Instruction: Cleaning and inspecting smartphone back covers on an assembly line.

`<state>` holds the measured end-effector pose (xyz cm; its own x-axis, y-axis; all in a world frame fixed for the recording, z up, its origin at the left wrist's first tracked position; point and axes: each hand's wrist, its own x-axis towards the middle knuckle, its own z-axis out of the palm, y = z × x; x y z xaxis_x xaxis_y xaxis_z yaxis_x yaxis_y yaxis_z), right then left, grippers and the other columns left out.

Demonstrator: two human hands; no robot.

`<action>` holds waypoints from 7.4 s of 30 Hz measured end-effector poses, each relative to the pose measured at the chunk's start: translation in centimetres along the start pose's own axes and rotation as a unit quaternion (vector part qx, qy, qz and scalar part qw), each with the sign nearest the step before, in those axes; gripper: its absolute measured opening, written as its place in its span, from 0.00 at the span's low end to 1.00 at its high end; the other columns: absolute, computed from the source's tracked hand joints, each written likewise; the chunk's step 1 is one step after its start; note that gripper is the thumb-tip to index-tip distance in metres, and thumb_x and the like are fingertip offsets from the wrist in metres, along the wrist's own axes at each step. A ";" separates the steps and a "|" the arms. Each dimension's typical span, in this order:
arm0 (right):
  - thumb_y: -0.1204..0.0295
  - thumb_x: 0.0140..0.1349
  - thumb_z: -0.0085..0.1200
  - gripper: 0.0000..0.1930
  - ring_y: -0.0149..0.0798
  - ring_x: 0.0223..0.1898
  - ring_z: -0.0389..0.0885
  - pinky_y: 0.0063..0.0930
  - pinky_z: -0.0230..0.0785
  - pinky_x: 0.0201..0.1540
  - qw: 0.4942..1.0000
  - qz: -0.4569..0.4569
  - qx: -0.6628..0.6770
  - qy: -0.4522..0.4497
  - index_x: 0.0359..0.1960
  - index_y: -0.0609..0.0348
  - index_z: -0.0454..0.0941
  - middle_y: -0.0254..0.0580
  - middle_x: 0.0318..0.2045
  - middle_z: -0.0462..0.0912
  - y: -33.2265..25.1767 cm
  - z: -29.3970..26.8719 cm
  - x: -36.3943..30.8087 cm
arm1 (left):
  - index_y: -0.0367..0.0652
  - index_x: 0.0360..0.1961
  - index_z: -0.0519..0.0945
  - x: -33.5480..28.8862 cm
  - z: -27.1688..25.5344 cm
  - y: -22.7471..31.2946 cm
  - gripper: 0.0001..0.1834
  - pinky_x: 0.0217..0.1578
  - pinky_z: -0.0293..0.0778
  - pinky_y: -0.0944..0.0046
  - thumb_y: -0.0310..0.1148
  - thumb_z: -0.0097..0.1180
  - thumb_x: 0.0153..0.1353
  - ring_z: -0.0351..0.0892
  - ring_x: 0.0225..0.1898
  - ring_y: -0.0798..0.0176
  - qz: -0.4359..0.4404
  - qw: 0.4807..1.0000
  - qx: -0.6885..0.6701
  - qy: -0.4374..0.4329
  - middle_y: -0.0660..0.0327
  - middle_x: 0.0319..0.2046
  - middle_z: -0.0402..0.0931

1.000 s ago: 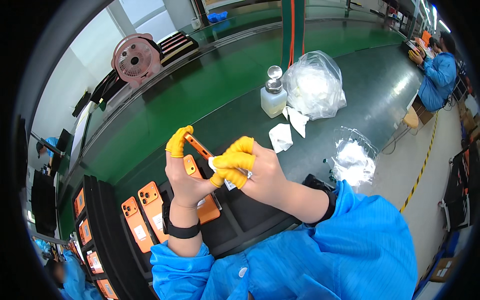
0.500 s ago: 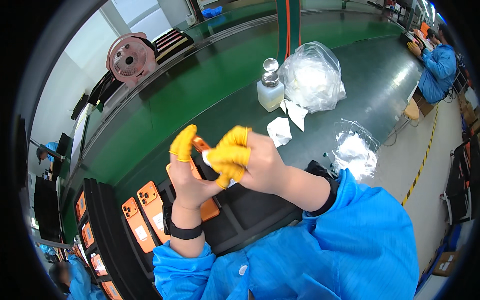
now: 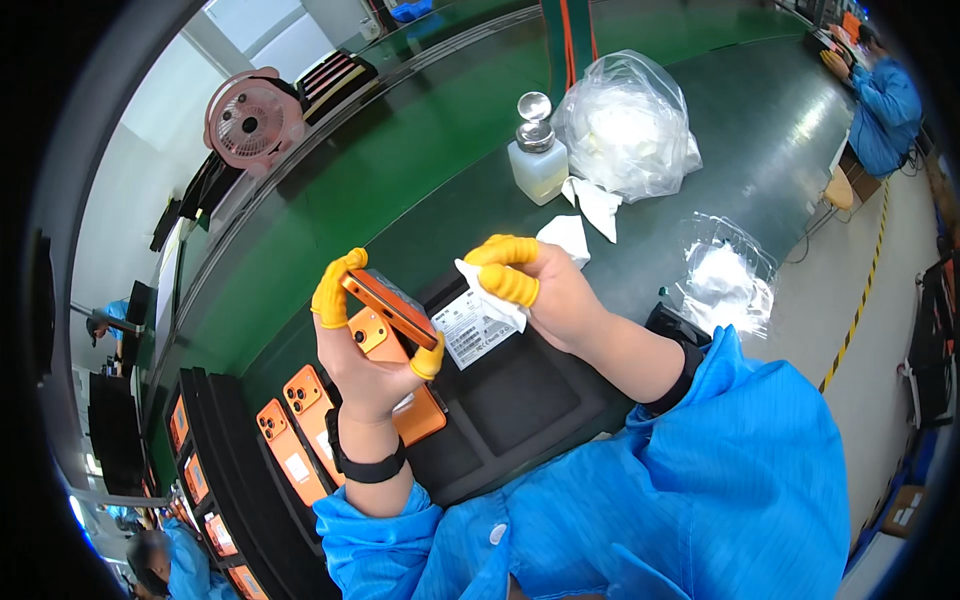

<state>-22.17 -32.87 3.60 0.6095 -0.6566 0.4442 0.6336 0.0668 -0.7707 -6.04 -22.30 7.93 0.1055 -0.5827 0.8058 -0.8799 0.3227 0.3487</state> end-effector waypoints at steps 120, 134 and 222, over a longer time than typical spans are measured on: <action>0.73 0.51 0.55 0.07 0.29 0.26 0.71 0.19 0.63 0.29 0.840 -0.266 -0.471 -0.025 0.32 0.61 0.77 0.36 0.26 0.74 -5.6 4.4 7.6 | 0.33 0.48 0.66 -4.9 -10.3 5.8 0.41 0.42 0.65 0.57 0.40 0.64 0.29 0.69 0.41 0.49 -0.119 0.988 0.008 0.095 0.50 0.40 0.69; 0.71 0.43 0.59 0.10 0.38 0.26 0.74 0.27 0.67 0.27 0.869 -0.290 -0.336 -0.219 0.30 0.53 0.79 0.38 0.26 0.74 -4.3 9.9 2.5 | 0.34 0.46 0.67 -4.9 -7.7 4.7 0.38 0.38 0.66 0.59 0.42 0.64 0.31 0.71 0.35 0.50 -0.061 0.992 0.092 0.054 0.53 0.32 0.71; 0.78 0.51 0.56 0.06 0.29 0.30 0.72 0.18 0.63 0.33 0.955 -0.178 -0.138 -0.194 0.32 0.66 0.77 0.38 0.28 0.75 -5.0 6.2 6.2 | 0.50 0.42 0.73 -5.8 -14.0 -1.0 0.15 0.56 0.54 0.60 0.32 0.48 0.50 0.63 0.48 0.65 0.201 0.596 0.429 -0.648 0.68 0.39 0.69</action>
<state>-18.57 -32.60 13.09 0.5441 -0.2697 0.7945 0.7162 -0.3439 -0.6072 0.71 -8.81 9.60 -0.1505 -0.8529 -0.4999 -0.6843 0.4549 -0.5699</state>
